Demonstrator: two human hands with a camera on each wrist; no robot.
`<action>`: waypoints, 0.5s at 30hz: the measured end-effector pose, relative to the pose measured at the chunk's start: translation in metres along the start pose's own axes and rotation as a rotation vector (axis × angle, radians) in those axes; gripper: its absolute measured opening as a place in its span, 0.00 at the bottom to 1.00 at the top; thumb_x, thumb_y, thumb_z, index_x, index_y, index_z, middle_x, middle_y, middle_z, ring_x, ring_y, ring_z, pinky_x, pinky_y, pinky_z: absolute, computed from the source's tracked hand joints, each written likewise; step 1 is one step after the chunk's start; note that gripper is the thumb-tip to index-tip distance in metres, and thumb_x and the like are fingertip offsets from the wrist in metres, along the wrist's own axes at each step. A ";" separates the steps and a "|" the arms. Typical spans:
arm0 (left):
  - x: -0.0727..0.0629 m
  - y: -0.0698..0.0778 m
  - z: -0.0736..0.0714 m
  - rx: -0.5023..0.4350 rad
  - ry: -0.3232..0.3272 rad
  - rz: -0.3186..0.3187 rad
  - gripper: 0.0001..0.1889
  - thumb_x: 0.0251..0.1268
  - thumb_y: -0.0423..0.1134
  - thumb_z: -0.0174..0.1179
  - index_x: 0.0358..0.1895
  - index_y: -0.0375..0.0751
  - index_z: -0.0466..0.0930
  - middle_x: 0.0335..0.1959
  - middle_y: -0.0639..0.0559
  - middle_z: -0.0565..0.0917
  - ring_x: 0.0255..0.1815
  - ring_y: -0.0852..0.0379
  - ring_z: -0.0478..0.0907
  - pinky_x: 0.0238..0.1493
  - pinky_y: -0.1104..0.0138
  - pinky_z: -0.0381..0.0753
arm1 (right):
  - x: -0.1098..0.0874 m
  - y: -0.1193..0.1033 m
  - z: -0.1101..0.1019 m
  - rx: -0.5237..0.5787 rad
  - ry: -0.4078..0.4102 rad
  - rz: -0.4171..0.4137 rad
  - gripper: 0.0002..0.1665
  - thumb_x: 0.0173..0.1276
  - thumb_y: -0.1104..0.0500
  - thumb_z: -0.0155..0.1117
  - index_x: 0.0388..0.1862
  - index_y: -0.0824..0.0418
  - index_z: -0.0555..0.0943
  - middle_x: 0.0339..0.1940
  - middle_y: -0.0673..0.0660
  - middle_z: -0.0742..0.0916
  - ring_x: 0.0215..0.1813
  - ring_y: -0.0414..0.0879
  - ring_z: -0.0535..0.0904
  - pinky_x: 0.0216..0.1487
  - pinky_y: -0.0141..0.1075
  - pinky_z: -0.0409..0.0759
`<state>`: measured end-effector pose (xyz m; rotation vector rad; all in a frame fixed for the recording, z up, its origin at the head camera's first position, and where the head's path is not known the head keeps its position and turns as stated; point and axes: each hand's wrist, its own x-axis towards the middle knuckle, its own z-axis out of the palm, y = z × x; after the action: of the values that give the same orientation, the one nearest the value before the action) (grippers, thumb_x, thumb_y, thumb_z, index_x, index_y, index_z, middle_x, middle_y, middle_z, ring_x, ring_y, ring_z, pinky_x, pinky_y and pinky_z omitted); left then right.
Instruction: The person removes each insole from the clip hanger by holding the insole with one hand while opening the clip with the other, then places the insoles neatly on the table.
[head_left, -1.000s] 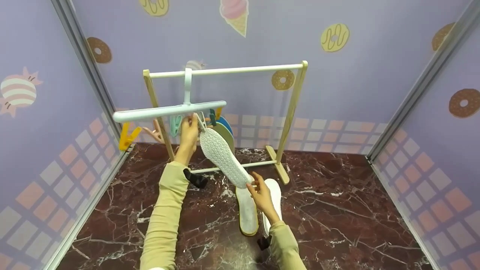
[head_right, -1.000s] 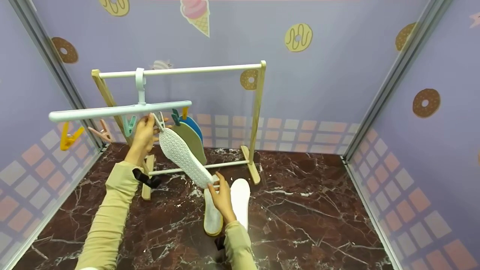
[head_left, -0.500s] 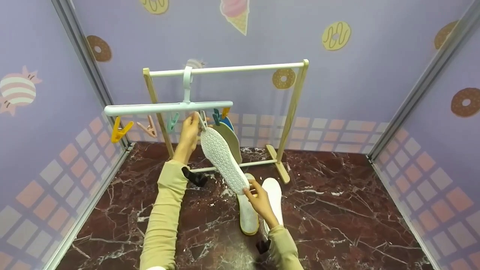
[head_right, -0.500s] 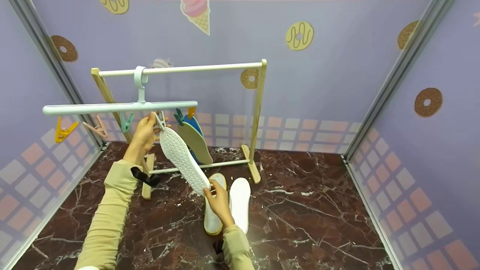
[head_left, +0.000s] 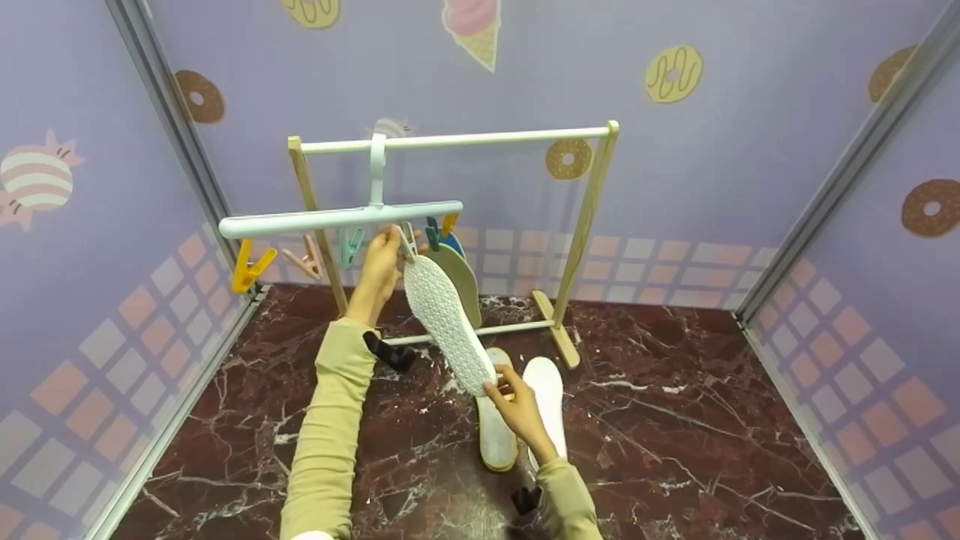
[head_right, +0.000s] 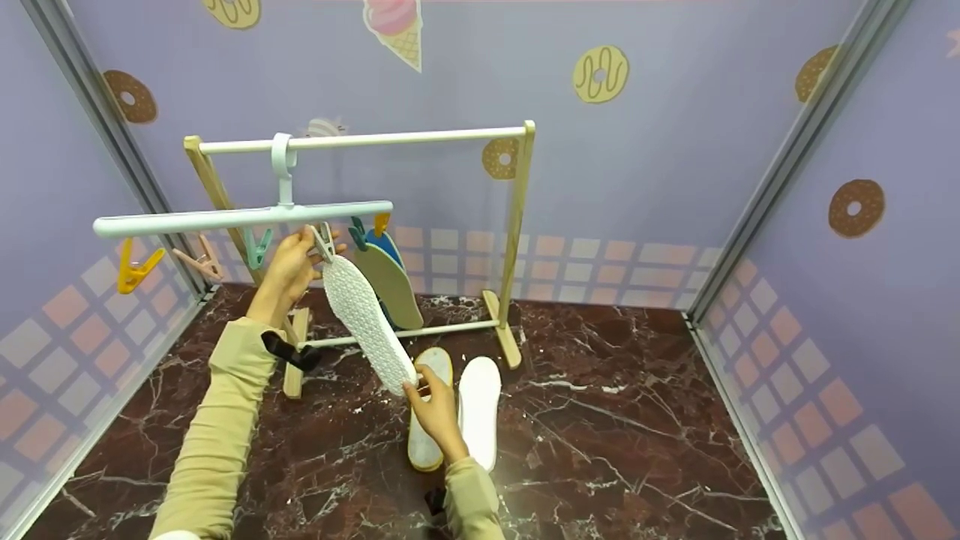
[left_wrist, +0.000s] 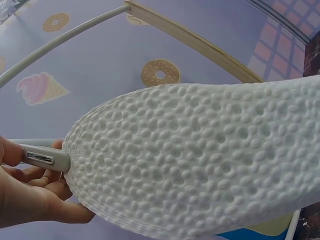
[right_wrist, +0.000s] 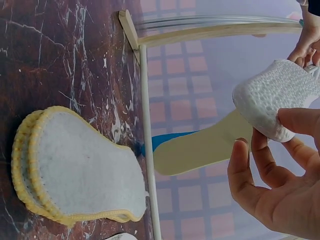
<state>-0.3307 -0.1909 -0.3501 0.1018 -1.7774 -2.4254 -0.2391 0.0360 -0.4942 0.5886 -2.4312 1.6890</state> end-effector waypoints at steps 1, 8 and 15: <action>-0.002 0.001 0.001 -0.014 -0.002 0.009 0.21 0.72 0.43 0.31 0.58 0.31 0.57 0.44 0.47 0.78 0.33 0.62 0.78 0.40 0.63 0.65 | 0.000 0.000 0.000 -0.001 0.001 -0.001 0.13 0.61 0.66 0.57 0.45 0.69 0.74 0.28 0.67 0.80 0.33 0.57 0.79 0.25 0.25 0.70; 0.013 -0.008 0.000 -0.063 0.052 0.072 0.19 0.71 0.40 0.32 0.52 0.27 0.62 0.31 0.52 0.79 0.29 0.62 0.79 0.34 0.70 0.69 | -0.002 0.000 0.000 0.004 0.002 -0.014 0.12 0.61 0.66 0.57 0.44 0.69 0.74 0.27 0.66 0.80 0.32 0.56 0.79 0.25 0.25 0.72; 0.066 -0.052 -0.030 -0.237 -0.067 0.139 0.19 0.66 0.45 0.44 0.45 0.30 0.70 0.35 0.44 0.81 0.33 0.52 0.81 0.33 0.68 0.76 | -0.004 0.002 0.000 0.006 0.004 -0.015 0.12 0.61 0.66 0.57 0.44 0.69 0.74 0.28 0.67 0.80 0.31 0.56 0.79 0.25 0.24 0.72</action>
<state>-0.3951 -0.2135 -0.4068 -0.1240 -1.4525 -2.5410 -0.2361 0.0377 -0.4967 0.6017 -2.4140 1.6910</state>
